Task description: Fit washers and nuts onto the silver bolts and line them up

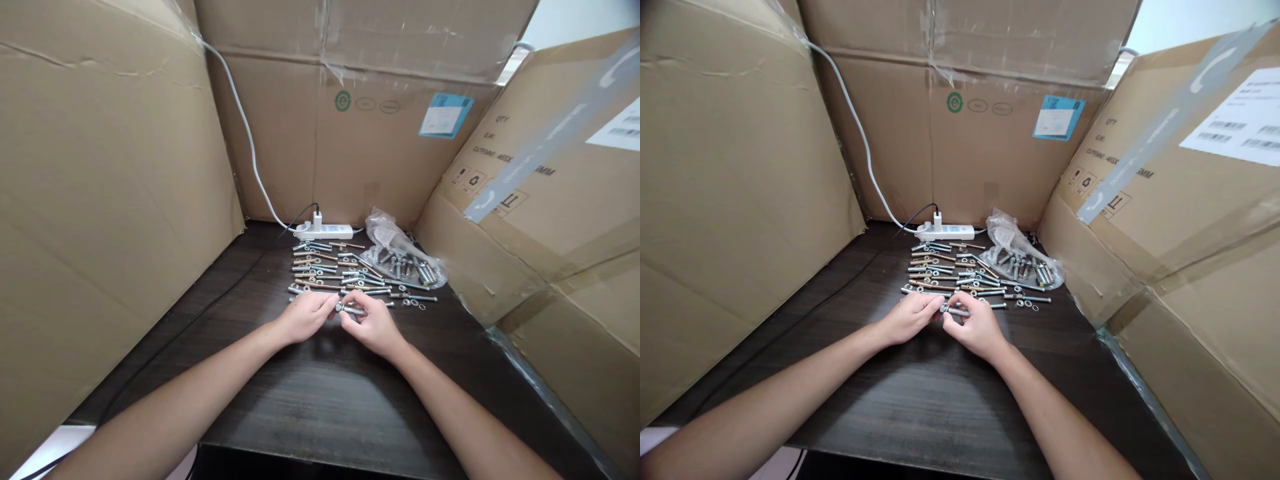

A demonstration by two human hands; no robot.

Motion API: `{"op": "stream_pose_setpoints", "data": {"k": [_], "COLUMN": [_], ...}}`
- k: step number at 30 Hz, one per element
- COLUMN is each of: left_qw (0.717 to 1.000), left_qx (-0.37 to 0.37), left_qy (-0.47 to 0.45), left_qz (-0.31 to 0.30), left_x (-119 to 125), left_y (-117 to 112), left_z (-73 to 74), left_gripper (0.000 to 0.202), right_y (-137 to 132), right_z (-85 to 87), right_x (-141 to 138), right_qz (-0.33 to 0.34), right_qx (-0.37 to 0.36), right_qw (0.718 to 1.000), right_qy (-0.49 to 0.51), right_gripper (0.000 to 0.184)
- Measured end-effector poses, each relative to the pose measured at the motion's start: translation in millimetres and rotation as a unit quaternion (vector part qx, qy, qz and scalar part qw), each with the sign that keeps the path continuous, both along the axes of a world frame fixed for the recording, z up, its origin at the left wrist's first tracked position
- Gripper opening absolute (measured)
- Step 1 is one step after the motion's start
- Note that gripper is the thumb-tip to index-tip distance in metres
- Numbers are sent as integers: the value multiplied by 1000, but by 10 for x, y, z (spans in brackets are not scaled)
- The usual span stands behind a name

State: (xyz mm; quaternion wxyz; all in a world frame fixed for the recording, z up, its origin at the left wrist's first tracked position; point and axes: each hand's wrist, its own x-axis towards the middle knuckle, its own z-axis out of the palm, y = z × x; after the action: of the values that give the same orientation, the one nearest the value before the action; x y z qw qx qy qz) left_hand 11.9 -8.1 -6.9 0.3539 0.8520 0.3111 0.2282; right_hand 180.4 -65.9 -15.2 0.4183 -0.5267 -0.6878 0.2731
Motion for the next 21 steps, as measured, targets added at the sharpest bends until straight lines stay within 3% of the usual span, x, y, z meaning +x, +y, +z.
{"op": "stream_pose_setpoints", "data": {"k": [5, 21], "left_qw": [997, 998], "left_qx": [38, 58], "left_qy": [-67, -8], "left_qz": [28, -6], "left_x": [-26, -15], "left_y": [-51, -74], "left_z": [75, 94], "left_gripper": [12, 11], "right_y": [21, 22], "right_z": [-9, -13], "right_x": [44, 76], "right_qz": [-18, -20], "right_qx": [1, -7], "right_qw": [1000, 1000], "right_qy": [7, -2], "right_gripper": [9, 10]}}
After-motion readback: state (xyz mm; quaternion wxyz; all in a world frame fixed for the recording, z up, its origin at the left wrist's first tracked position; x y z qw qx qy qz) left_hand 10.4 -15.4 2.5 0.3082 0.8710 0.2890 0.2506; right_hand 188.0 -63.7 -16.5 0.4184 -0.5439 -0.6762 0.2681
